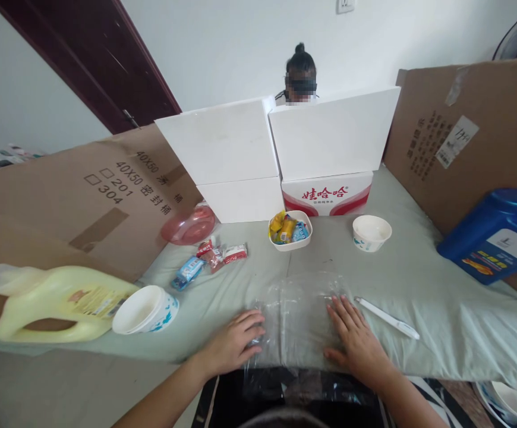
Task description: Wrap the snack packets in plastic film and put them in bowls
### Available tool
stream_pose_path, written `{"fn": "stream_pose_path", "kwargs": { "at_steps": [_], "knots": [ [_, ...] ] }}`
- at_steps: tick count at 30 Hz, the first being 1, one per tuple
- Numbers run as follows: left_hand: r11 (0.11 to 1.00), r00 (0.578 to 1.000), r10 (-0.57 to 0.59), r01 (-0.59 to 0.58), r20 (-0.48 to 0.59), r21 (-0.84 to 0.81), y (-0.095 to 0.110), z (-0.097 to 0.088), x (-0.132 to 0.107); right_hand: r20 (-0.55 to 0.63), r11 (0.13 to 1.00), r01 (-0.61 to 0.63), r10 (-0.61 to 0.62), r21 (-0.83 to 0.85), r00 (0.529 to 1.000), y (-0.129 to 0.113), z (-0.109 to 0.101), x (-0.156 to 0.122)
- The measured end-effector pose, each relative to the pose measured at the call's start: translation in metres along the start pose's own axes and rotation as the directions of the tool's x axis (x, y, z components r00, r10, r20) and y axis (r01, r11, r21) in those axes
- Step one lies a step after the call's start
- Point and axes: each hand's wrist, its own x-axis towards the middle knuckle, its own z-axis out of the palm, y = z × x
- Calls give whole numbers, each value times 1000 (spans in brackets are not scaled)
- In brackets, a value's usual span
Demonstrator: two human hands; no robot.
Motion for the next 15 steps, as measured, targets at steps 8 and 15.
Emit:
{"fn": "stream_pose_path", "kwargs": {
  "at_steps": [8, 15],
  "knots": [
    [984, 980, 177, -177, 94, -4, -11, 11, -47, 234, 957, 192, -243, 220, 941, 17, -43, -65],
    [981, 980, 171, -180, -104, -78, -7, 15, -28, 109, 926, 184, -231, 329, 967, 5, -49, -56]
  ]
}}
